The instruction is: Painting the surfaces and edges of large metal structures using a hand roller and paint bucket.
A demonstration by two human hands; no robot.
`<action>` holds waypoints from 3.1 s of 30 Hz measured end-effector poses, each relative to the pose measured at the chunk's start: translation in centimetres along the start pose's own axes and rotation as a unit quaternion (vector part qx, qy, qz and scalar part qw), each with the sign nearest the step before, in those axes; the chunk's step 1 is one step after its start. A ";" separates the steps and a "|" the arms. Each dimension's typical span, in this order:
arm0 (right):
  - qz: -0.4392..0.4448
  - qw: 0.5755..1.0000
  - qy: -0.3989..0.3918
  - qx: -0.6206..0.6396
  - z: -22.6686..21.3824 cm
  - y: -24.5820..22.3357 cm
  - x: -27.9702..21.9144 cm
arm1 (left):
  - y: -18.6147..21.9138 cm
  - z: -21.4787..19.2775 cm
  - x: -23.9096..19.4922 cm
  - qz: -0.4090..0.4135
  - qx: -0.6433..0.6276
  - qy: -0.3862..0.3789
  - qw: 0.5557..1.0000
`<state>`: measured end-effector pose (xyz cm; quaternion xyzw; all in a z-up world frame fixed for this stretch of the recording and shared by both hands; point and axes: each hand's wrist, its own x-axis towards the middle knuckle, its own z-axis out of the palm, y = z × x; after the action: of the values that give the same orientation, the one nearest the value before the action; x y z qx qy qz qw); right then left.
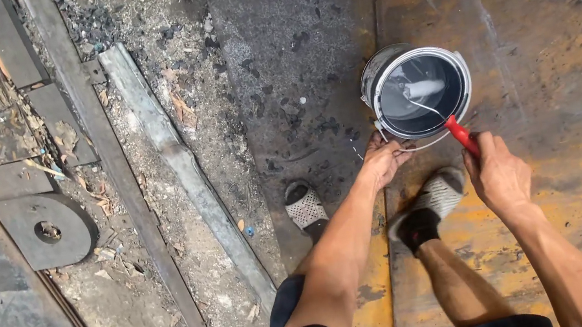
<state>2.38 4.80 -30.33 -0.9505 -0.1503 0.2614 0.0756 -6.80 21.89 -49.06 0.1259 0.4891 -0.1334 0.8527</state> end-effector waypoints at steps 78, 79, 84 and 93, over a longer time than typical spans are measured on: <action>0.172 0.889 0.101 0.413 17.6 1.7 -2.7 | 25.4 1.2 -29.0 0.507 0.434 -0.198 0.718; 0.174 0.887 0.104 0.415 17.9 1.8 -2.9 | 25.5 1.5 -28.7 0.506 0.436 -0.202 0.716; 0.110 0.881 0.119 0.444 20.5 4.3 -2.4 | 25.9 1.2 -27.7 0.541 0.569 -0.124 0.607; 0.083 0.882 0.158 0.436 22.1 5.6 -1.7 | 25.3 1.8 -29.4 0.572 0.590 -0.131 0.555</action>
<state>-9.09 0.42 -49.64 -0.8591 0.0718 0.1517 0.4835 -10.75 47.97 -20.51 0.8352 0.0091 0.1087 0.5390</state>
